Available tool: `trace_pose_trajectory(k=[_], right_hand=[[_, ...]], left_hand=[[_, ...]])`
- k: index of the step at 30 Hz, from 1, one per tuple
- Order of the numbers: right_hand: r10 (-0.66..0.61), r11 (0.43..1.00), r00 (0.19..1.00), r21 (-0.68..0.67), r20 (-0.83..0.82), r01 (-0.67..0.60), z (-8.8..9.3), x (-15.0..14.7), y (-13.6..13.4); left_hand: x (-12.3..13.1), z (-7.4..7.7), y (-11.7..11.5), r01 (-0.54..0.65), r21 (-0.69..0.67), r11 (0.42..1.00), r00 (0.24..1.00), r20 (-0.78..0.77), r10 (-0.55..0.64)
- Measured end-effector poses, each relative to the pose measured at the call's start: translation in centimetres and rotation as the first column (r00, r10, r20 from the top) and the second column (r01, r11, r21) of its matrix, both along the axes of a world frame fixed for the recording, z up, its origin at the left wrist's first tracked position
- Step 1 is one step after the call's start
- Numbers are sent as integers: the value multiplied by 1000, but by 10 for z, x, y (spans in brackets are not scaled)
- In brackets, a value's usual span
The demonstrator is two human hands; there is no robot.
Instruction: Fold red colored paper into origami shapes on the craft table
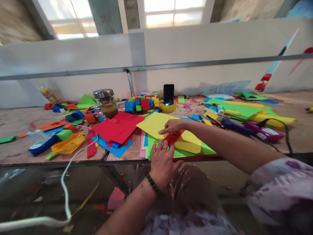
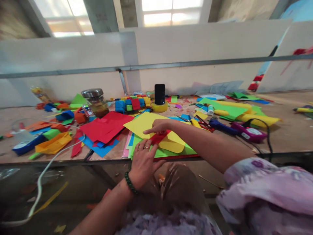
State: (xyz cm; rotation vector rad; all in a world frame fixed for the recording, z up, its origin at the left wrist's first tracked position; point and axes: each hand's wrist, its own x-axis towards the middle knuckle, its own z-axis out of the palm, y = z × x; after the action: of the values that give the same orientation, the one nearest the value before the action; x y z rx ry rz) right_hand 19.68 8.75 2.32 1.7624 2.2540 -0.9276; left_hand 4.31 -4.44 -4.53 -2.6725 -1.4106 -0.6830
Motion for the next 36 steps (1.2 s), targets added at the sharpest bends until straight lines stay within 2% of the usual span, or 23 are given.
trace_pose_trajectory(k=[5, 10, 15, 20, 24, 27, 29, 33, 36], right_hand=[[7, 999, 1000, 33, -27, -6, -1, 1, -1], [-11, 998, 1000, 60, -22, 12, -9, 0, 6], [-103, 994, 993, 38, -55, 105, -12, 30, 16], [-212, 972, 976, 91, -57, 216, 0, 59, 18], [-183, 962, 979, 188, -86, 196, 6, 40, 8], [-94, 985, 987, 132, -128, 111, -3, 16, 0], [-81, 992, 988, 85, -135, 93, -11, 13, -2], [-150, 983, 980, 85, -131, 162, -18, 41, 4], [-217, 956, 968, 170, -129, 237, -17, 69, 4]], left_hand=[[-2, 0, 2, 27, -3, 1000, 997, -70, -27], [-2, 1, 2, -32, -16, 999, 998, -48, 31], [-3, 2, 2, -35, -25, 999, 997, -65, 33], [-2, 3, 3, -32, -1, 1000, 997, -76, 31], [-2, 4, 2, -35, -6, 999, 996, -87, 34], [-2, 6, 1, -33, -4, 999, 995, -95, 33], [-3, 6, 0, -29, -1, 1000, 994, -109, 28], [-6, 4, 0, -4, 0, 1000, 990, -138, 4], [-9, 6, -1, 8, -4, 1000, 992, -124, -8]])
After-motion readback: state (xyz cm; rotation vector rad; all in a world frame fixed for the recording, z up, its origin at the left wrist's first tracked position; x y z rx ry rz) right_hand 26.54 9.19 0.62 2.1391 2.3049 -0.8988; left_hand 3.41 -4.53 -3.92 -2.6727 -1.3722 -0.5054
